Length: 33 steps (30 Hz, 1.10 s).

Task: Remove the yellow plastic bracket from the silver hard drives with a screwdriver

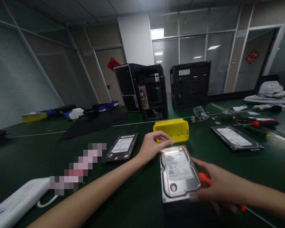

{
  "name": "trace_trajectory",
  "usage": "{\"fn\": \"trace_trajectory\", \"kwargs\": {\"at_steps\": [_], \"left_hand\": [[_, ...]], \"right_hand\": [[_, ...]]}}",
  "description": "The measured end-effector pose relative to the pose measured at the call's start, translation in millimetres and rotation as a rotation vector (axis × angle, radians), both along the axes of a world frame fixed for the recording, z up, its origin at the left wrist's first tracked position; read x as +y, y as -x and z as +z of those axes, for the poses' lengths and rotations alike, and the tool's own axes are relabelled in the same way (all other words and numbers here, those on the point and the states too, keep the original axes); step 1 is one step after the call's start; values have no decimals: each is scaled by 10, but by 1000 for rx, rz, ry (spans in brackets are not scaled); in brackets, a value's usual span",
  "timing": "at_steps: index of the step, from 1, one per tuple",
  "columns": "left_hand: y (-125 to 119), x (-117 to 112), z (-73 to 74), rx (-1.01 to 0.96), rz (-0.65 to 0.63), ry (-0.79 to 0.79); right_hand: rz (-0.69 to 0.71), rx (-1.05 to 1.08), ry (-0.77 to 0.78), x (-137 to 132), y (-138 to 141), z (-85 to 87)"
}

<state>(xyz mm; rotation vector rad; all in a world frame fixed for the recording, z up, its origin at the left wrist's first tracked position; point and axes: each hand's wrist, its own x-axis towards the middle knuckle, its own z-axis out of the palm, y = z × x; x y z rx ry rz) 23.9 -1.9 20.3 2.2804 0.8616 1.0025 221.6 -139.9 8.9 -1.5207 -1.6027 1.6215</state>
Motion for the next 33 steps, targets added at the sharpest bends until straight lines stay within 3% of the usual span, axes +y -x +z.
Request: {"fn": "trace_trajectory", "kwargs": {"at_steps": [7, 11, 17, 22, 30, 33], "left_hand": [[-463, 84, 76, 281, -248, -41], [-593, 127, 27, 374, -280, -1], [-609, 265, -51, 455, -254, 207], [-593, 379, -6, 469, -289, 393], [-633, 322, 147, 589, -325, 180], [-625, 306, 146, 590, -309, 169]], "right_hand": [[-19, -80, -69, -30, -18, -24], [-2, -107, -63, -18, -36, -34], [-18, -39, -56, -12, -27, -34], [-16, -37, -54, -28, -24, -3], [-14, -53, -32, -43, -38, 11], [-8, -53, -50, -38, -43, -6]]}}
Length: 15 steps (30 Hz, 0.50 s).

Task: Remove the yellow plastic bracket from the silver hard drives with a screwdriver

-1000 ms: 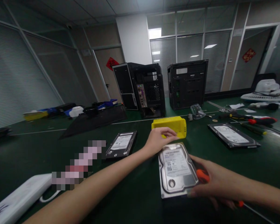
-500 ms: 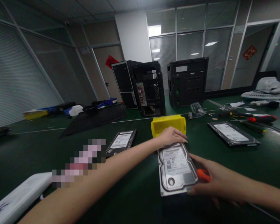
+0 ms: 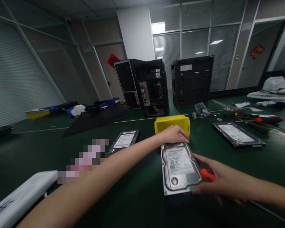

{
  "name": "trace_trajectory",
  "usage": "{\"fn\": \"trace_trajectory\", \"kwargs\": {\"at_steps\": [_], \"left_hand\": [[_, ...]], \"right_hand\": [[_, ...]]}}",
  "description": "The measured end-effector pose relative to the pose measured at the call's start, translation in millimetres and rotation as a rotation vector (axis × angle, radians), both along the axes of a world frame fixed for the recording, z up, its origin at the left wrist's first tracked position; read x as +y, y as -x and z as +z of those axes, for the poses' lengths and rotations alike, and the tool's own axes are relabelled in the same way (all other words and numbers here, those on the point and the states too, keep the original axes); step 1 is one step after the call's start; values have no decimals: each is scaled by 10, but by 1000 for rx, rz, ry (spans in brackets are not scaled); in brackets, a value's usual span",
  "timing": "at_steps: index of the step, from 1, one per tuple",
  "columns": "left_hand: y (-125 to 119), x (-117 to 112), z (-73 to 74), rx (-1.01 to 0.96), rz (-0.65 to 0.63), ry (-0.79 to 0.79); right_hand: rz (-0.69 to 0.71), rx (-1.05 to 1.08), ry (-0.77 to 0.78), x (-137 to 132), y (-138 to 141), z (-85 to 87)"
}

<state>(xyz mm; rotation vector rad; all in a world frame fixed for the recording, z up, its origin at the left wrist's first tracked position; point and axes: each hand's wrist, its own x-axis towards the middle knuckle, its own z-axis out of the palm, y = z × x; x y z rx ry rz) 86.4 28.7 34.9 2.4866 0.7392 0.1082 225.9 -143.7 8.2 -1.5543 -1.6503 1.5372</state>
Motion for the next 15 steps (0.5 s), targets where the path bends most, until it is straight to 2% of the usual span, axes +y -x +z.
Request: {"fn": "trace_trajectory", "kwargs": {"at_steps": [6, 10, 15], "left_hand": [[42, -25, -30, -37, 47, 129], [33, -49, -11, -47, 97, 158], [26, -2, -45, -60, 131, 276]], "right_hand": [[6, -11, 3, 10, -20, -5], [26, -18, 21, 26, -42, -1], [37, -8, 12, 34, -57, -6]]}}
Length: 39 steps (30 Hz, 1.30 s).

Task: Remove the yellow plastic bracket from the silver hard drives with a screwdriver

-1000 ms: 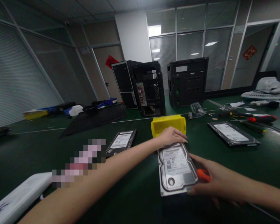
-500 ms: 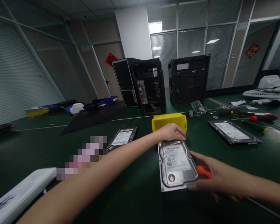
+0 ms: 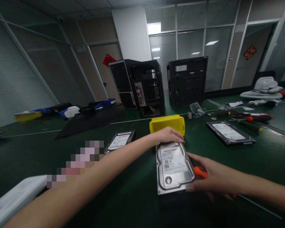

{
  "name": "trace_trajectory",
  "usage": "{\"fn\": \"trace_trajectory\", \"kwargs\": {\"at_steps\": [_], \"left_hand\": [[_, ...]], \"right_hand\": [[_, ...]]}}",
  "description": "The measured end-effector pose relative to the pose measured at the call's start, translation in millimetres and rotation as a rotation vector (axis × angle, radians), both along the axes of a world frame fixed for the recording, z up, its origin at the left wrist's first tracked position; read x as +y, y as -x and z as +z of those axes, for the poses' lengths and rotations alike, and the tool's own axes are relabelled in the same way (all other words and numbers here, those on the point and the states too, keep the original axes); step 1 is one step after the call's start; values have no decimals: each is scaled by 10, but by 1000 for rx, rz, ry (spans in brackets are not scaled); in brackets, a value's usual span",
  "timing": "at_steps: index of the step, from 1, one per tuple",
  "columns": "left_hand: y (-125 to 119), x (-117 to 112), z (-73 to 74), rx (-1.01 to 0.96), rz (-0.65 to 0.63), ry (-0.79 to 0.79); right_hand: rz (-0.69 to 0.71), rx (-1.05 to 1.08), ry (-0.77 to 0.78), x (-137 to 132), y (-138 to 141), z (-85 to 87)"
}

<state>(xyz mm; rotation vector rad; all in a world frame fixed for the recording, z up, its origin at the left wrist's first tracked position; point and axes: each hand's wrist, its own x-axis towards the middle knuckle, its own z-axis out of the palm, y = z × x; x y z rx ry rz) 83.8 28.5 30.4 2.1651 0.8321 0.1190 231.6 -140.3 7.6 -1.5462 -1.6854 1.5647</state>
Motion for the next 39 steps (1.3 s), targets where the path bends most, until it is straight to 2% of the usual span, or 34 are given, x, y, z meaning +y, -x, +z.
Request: {"fn": "trace_trajectory", "kwargs": {"at_steps": [4, 6, 12, 17, 24, 29, 39], "left_hand": [[18, 59, -52, -62, -16, 205], [26, 70, -69, -90, -26, 257], [36, 55, -97, -76, 25, 181], [52, 6, -82, -102, 39, 195], [33, -7, -82, -36, 89, 126], [-1, 21, -97, -49, 36, 137], [-58, 91, -14, 86, -174, -75]], "right_hand": [[-2, -6, -13, -13, -2, 5], [-11, -13, -9, -18, -6, 4], [-23, -37, 3, -4, -11, -15], [-16, -9, -1, -8, 1, 4], [0, -20, -19, -13, 0, 3], [-3, 17, 7, -12, 11, 43], [-16, 6, -1, -10, 4, -23]]}}
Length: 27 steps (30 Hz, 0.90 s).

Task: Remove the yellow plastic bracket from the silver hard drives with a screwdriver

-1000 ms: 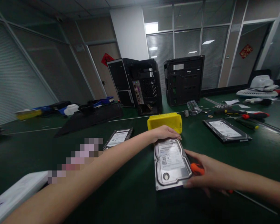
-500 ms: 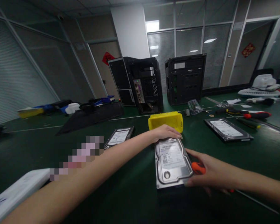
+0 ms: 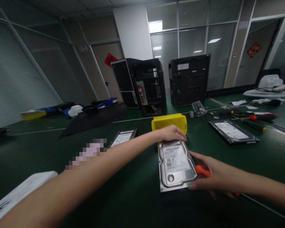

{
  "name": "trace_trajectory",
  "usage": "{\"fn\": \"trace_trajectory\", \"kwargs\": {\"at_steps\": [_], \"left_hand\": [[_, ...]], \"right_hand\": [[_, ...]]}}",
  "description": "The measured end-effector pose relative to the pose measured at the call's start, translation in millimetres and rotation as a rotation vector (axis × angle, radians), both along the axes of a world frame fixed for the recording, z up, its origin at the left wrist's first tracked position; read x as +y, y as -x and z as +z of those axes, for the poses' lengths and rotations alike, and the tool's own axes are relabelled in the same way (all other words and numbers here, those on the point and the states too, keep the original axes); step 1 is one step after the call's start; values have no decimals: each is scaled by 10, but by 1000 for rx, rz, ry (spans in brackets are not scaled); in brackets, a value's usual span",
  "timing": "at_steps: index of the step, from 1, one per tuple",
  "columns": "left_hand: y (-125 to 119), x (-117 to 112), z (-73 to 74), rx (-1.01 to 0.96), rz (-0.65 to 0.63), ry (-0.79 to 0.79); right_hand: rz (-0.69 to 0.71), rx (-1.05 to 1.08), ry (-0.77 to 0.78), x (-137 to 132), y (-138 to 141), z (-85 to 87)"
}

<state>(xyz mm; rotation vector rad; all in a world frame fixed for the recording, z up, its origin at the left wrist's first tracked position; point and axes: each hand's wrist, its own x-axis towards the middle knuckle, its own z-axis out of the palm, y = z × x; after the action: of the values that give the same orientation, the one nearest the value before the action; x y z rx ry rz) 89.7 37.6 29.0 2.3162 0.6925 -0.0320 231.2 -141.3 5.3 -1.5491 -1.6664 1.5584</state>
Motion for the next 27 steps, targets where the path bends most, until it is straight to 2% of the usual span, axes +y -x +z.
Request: {"fn": "trace_trajectory", "kwargs": {"at_steps": [3, 14, 19, 27], "left_hand": [[-6, -8, 15, 7, -25, -27], [29, -43, 15, -4, 57, 14], [33, -58, 36, -42, 17, 35], [50, -50, 15, 6, 31, -112]], "right_hand": [[-7, 12, -7, -8, -3, -5], [-16, -29, 23, 0, 7, 71], [-20, -8, 47, 2, 19, 60], [-11, 32, -3, -13, 19, 58]]}}
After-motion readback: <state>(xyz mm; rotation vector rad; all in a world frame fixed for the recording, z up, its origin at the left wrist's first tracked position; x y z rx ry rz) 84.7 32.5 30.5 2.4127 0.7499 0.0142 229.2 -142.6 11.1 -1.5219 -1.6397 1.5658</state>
